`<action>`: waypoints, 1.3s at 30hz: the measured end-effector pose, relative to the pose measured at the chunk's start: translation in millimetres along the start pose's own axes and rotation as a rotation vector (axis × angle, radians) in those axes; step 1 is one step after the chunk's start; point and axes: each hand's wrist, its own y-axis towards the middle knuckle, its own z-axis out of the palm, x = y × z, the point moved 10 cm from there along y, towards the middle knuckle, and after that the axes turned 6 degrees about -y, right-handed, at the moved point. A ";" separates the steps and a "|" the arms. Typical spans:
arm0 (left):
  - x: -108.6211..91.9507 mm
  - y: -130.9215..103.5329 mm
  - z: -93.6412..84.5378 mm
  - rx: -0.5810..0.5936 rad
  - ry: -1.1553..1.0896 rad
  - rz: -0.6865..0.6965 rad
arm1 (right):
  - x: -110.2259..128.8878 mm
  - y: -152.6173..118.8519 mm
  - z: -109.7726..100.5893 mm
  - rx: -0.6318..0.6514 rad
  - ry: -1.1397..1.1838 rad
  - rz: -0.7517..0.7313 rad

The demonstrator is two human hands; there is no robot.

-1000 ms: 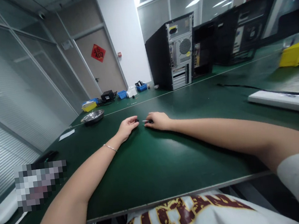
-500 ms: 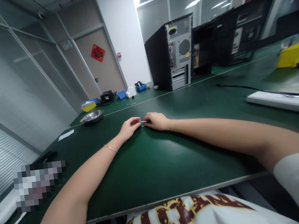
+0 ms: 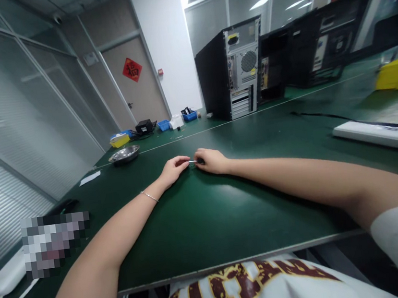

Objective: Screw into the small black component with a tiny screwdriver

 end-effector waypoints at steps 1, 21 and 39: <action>-1.1 -0.6 0.6 0.006 0.014 0.000 | 0.4 -0.3 -0.4 -0.004 0.000 -0.006; -35.1 -13.6 33.9 0.179 0.597 0.328 | 9.8 -3.4 -0.4 0.027 0.008 -0.079; -37.3 -15.3 37.6 0.196 0.642 0.342 | 10.0 -3.3 0.1 0.027 0.009 -0.080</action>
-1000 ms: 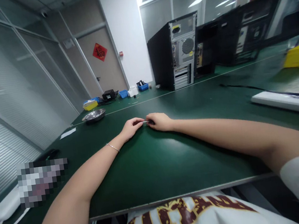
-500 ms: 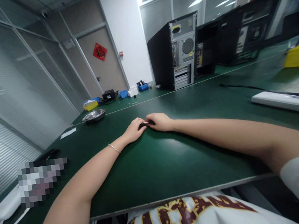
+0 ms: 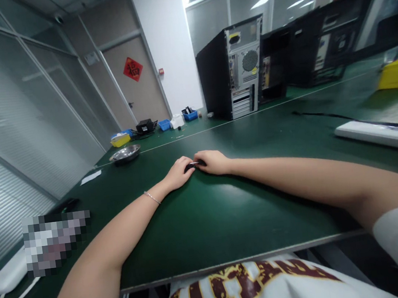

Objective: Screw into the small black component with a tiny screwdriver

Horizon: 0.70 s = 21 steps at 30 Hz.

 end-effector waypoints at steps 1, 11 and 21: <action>-0.1 0.0 -0.1 0.001 0.000 -0.001 | 0.2 0.0 -0.2 -0.002 0.000 -0.001; 1.2 -0.2 0.6 -0.002 0.007 -0.001 | 0.2 0.0 -0.1 -0.008 0.002 -0.005; 0.9 -0.1 -0.4 -0.013 -0.009 0.006 | 0.2 0.0 -0.2 0.003 0.002 0.004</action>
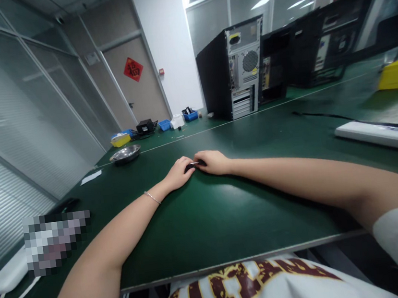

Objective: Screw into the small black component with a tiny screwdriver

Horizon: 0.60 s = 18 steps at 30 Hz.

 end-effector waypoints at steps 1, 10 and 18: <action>0.1 0.0 0.1 0.001 0.001 -0.001 | 0.1 0.1 -0.1 -0.002 0.001 -0.002; -0.7 -0.1 0.4 0.006 0.008 0.000 | -0.5 0.1 0.4 -0.003 -0.007 -0.006; -1.6 0.1 0.6 0.012 0.006 -0.003 | -0.1 -0.4 -0.7 -0.006 -0.006 -0.005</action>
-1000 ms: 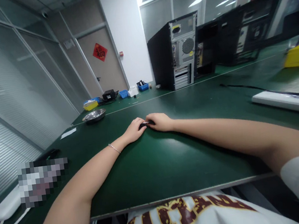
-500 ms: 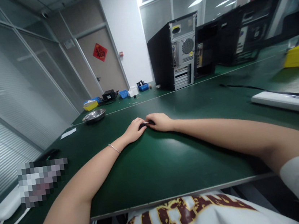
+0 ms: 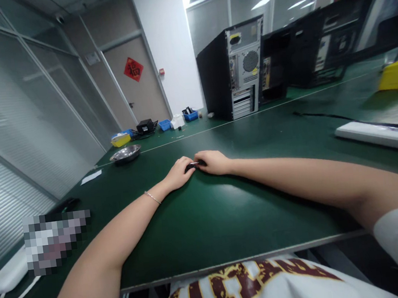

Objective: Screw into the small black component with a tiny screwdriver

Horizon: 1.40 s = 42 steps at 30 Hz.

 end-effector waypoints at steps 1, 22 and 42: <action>0.2 0.0 0.1 -0.001 -0.001 0.000 | -0.1 -0.1 0.1 -0.001 0.000 -0.001; 0.9 0.2 1.2 0.000 0.022 0.004 | -0.7 1.1 1.5 -0.008 0.003 -0.006; 0.5 0.3 0.2 -0.004 0.012 0.011 | -0.2 0.3 0.4 -0.015 0.011 -0.013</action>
